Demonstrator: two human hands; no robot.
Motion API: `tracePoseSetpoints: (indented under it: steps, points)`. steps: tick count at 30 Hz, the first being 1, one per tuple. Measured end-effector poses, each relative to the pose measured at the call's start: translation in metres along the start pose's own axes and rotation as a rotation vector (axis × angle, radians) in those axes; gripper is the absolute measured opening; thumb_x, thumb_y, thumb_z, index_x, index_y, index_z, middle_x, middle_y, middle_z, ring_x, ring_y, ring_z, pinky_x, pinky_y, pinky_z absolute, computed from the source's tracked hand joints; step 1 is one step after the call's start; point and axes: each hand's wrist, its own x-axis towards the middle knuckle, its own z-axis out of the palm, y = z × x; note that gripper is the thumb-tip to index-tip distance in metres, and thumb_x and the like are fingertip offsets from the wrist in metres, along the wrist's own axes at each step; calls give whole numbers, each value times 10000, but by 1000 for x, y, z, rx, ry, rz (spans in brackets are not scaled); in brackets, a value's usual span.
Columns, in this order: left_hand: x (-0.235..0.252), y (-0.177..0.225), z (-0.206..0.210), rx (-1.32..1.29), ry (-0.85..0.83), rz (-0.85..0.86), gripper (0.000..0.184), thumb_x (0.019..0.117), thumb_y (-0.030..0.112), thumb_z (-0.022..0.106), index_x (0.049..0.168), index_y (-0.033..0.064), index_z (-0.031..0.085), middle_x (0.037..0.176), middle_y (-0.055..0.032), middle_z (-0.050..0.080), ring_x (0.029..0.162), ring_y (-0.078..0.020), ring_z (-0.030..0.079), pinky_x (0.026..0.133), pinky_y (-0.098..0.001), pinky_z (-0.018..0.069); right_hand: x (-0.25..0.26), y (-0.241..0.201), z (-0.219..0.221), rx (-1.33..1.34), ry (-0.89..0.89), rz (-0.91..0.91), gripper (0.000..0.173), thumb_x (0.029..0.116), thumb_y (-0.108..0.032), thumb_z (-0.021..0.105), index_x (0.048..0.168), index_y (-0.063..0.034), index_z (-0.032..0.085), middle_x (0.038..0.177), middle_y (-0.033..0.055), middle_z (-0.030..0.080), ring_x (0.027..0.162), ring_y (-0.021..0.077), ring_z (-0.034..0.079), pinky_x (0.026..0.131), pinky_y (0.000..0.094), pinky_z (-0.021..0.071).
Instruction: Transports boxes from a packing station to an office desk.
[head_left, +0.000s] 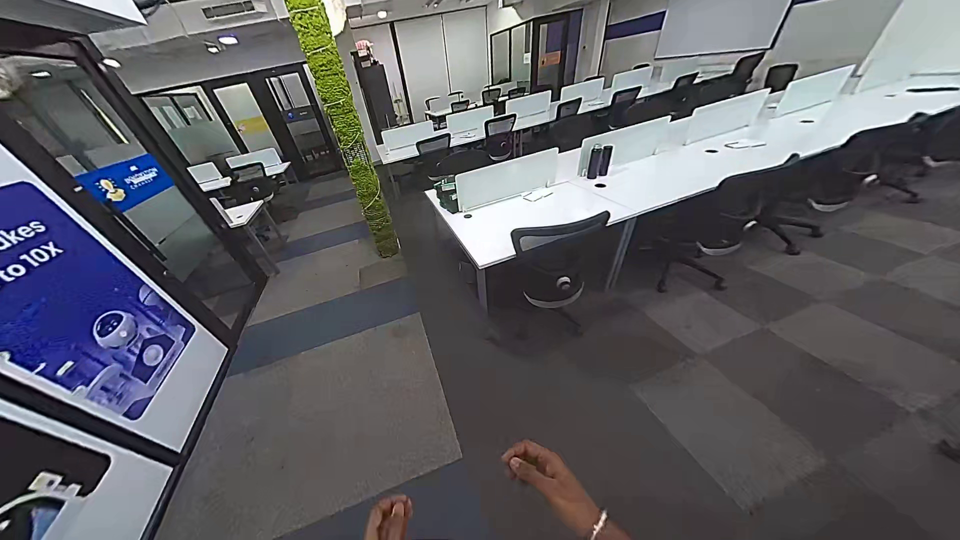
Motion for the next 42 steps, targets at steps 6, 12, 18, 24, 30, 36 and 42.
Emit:
tracePoseSetpoints:
  steps: [6,12,18,24,30,36,42]
  points:
    - [232,23,59,-16,-182,114,206,1021,40,457,1132,-65,594,1026,-88,724,957,-157,717,892,-356,597,194,13,-55,119,285,99,194,1024,-71,524,1146,7,653,1041,82,721,925,142,709,846,302,592]
    - [431,-11,94,11,-269,-22,225,1028,46,460,1162,-76,594,1041,-114,718,970,-168,708,899,-366,588,428,15,-111,127,314,148,196,1033,-100,544,1157,0,658,1015,91,729,896,158,708,810,316,587]
    - [616,-5,86,28,-125,-94,254,1040,79,456,1184,-94,574,1043,-123,711,959,-162,709,895,-364,591,677,-60,-140,29,296,27,196,1013,-134,582,1127,-13,686,1072,88,717,969,144,686,871,297,567]
    - [837,-53,91,-29,-51,-188,273,1050,101,441,1193,-107,546,1030,-131,694,921,-150,707,857,-348,598,916,-92,-165,-287,447,-79,350,913,-330,729,1184,-110,714,1350,135,581,1217,235,590,950,389,545]
    - [1089,-54,125,-3,-138,-319,309,1060,125,461,1246,-105,553,1103,-204,677,977,-212,694,864,-384,581,1118,-125,-224,-631,640,-61,615,848,-499,734,1317,-109,655,1449,162,544,1395,318,459,1163,493,375]
    - [1300,-31,219,13,-411,-237,249,1033,105,498,1165,-64,623,1079,-164,720,966,-224,722,858,-371,609,1297,-162,-322,-962,759,77,794,845,-627,672,1442,-117,560,1564,209,431,1503,403,311,1205,569,296]
    - [1441,-53,332,87,-810,-246,276,1028,141,524,1218,-24,636,1185,-148,697,1038,-218,701,920,-386,585,1469,-159,-405,-1119,766,272,1064,765,-734,686,1571,-103,393,1656,258,233,1555,446,131,1248,615,97]
